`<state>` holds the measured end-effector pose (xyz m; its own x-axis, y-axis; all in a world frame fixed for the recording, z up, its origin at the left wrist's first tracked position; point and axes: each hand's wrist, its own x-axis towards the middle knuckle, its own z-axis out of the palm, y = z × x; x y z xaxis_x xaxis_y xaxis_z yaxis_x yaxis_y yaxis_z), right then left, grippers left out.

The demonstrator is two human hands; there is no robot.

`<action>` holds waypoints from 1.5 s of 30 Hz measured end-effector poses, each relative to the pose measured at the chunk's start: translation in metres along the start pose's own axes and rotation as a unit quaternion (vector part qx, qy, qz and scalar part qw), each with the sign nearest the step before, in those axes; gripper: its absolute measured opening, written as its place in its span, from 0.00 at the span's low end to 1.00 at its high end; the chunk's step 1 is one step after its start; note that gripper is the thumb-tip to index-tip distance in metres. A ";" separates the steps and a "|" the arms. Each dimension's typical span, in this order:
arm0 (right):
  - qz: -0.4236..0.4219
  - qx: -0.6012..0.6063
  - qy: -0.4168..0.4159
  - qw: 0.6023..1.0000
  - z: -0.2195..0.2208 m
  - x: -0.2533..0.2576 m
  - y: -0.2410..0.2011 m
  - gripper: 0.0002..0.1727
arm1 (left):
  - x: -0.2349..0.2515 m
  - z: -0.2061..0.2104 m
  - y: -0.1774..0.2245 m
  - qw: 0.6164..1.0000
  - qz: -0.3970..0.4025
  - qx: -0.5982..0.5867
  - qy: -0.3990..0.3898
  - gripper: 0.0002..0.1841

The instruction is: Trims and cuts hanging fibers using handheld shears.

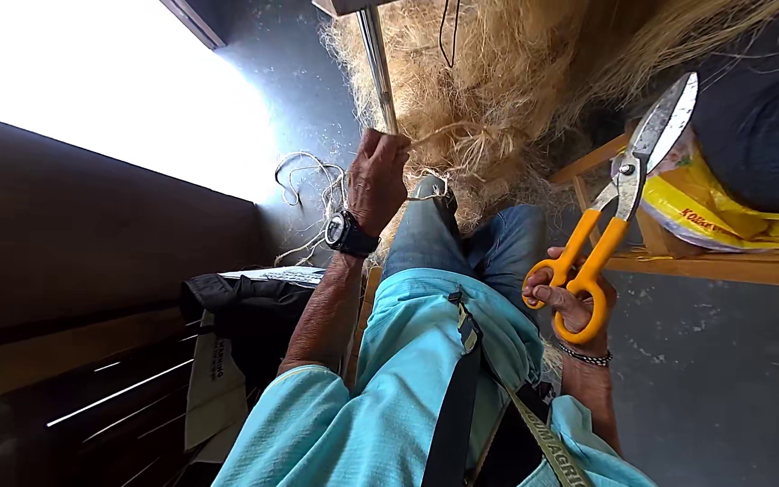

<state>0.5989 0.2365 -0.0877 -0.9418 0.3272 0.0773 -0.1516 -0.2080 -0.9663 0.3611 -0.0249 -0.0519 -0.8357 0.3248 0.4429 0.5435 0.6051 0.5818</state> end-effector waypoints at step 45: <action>-0.086 -0.559 -0.055 0.823 -0.018 0.016 -0.016 0.45 | 0.017 0.053 0.049 0.450 -0.308 -0.838 -0.004 0.14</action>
<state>0.5919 0.2614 -0.0757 -0.9662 0.1642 0.1987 0.0269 0.8309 -0.5558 0.3695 0.0490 -0.0521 -0.8652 0.4778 -0.1522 -0.5012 -0.8143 0.2928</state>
